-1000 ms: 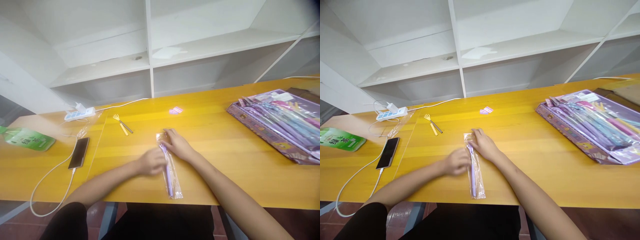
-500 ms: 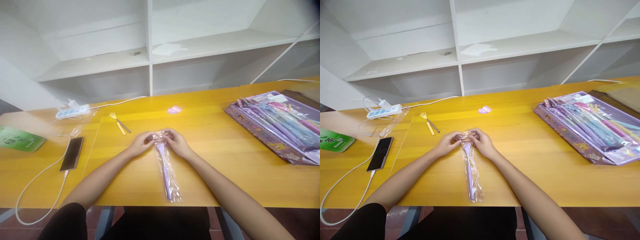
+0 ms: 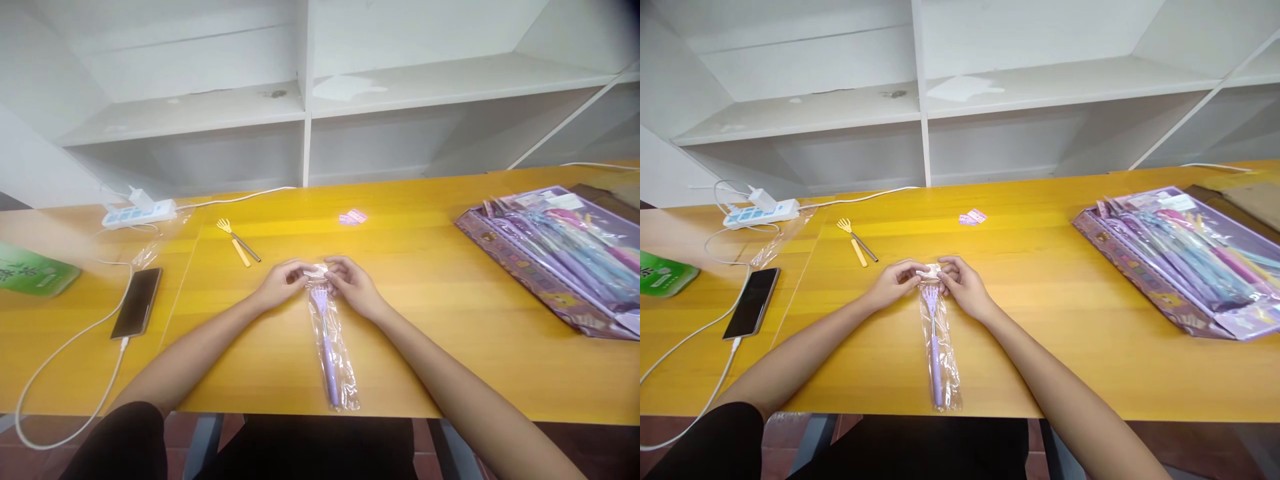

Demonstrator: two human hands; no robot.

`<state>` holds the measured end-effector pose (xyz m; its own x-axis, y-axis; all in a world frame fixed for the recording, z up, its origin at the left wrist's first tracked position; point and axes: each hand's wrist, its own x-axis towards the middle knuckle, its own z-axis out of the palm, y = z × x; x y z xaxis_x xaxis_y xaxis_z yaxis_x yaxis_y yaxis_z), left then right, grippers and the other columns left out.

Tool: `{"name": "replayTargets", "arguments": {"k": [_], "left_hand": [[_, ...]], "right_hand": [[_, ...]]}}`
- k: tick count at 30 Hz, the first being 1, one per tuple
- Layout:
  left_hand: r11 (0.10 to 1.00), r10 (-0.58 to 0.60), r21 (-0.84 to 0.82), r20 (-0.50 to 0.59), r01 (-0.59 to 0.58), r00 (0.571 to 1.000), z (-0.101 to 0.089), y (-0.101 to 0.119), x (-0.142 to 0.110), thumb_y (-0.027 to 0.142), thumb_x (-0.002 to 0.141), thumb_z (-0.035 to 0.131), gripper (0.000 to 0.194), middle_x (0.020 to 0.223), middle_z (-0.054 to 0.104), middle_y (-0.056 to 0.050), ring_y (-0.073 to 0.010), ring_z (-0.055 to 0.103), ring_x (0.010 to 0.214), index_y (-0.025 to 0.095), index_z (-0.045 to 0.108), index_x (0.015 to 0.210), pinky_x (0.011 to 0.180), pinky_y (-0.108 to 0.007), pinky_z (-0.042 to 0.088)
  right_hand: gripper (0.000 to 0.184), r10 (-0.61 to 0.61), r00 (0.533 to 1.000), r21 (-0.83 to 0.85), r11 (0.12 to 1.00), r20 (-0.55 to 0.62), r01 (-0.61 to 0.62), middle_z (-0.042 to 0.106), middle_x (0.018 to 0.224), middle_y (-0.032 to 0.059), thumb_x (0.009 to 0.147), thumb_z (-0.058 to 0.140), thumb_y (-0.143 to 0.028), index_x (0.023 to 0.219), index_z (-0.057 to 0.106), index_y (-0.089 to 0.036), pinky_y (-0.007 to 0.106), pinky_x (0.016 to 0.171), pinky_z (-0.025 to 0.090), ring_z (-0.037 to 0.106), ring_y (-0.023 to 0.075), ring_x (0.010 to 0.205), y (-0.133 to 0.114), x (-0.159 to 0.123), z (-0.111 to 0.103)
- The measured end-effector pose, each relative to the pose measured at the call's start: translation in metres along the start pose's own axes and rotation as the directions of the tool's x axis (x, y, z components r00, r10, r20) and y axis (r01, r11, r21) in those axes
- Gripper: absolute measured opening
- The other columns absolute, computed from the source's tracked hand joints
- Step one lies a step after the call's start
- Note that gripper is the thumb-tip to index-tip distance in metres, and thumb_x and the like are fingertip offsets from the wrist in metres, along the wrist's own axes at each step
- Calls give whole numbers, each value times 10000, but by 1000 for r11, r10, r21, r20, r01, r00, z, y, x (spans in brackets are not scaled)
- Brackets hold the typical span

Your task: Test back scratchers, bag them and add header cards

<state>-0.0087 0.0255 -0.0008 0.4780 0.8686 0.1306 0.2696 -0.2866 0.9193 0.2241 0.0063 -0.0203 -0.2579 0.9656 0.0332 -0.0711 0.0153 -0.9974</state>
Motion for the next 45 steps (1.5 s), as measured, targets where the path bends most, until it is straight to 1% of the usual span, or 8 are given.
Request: {"name": "replayTargets", "arguments": {"k": [8, 17, 22, 26, 31, 34, 38, 45], "left_hand": [[997, -51, -53, -30, 50, 998, 2, -6, 0, 444, 994, 674, 296, 981, 750, -69, -188, 662, 882, 171, 769, 1056, 821, -314, 506], [997, 70, -17, -125, -72, 990, 0, -1, 1, 440, 985, 696, 260, 1022, 681, -81, -209, 648, 988, 192, 776, 980, 911, -353, 517], [985, -46, -174, -134, 22, 990, 1, -6, 0, 482, 998, 666, 314, 941, 696, -52, -181, 658, 876, 173, 713, 1017, 834, -321, 523], [944, -102, -324, -129, 56, 986, 4, -5, -1, 506, 982, 688, 340, 886, 676, -17, -141, 649, 786, 184, 623, 1069, 769, -283, 524], [916, -110, -399, -132, 49, 985, 6, -2, 0, 501, 976, 702, 367, 841, 670, 27, -116, 646, 695, 232, 490, 1109, 681, -249, 516], [921, -90, -388, -131, 33, 987, 7, -5, -1, 489, 981, 699, 335, 857, 655, 24, -114, 645, 713, 228, 495, 1034, 689, -247, 523], [946, -68, -322, -123, 25, 990, 5, -8, -1, 501, 1005, 657, 308, 899, 665, -9, -134, 652, 765, 202, 586, 1021, 733, -270, 537], [992, 120, -51, 6, -119, 993, 2, 4, -2, 401, 1018, 652, 262, 1161, 729, -111, -220, 687, 1059, 197, 763, 1140, 928, -343, 526]], "right_hand": [[472, -10, 999, -37, 999, 49, 12, 630, 906, -10, 953, 711, -502, 1307, 545, -238, 321, 698, 573, 658, 148, 746, -1, -6, 3], [585, -89, 987, -233, 965, 130, 118, 652, 1031, 18, 967, 683, -393, 1477, 423, -274, 312, 686, 540, 646, 147, 766, -7, -13, 8], [535, -80, 984, -291, 949, 156, 124, 657, 957, 0, 994, 638, -345, 1472, 412, -267, 321, 691, 541, 632, 152, 739, -14, -17, 10], [371, -116, 986, -340, 928, 119, 150, 674, 1016, 33, 1014, 614, -345, 1344, 466, -262, 319, 650, 537, 631, 160, 722, -12, -18, 10], [69, -298, 951, -442, 844, 84, 304, 634, 1321, 148, 1030, 592, -308, 1028, 591, -239, 359, 724, 579, 677, 232, 983, -20, -19, 8], [149, -337, 934, -444, 824, 117, 352, 657, 1319, 140, 1053, 527, -265, 997, 663, -237, 382, 761, 587, 677, 257, 1069, -27, -20, 6], [275, -313, 925, -446, 811, 216, 379, 699, 1297, 98, 1064, 517, -262, 1226, 737, -291, 416, 837, 599, 695, 246, 1051, -28, -20, 4], [348, -279, 956, -402, 868, 91, 292, 708, 1186, 75, 1050, 551, -291, 1368, 691, -316, 367, 685, 570, 646, 175, 734, -23, -20, 4]]}}
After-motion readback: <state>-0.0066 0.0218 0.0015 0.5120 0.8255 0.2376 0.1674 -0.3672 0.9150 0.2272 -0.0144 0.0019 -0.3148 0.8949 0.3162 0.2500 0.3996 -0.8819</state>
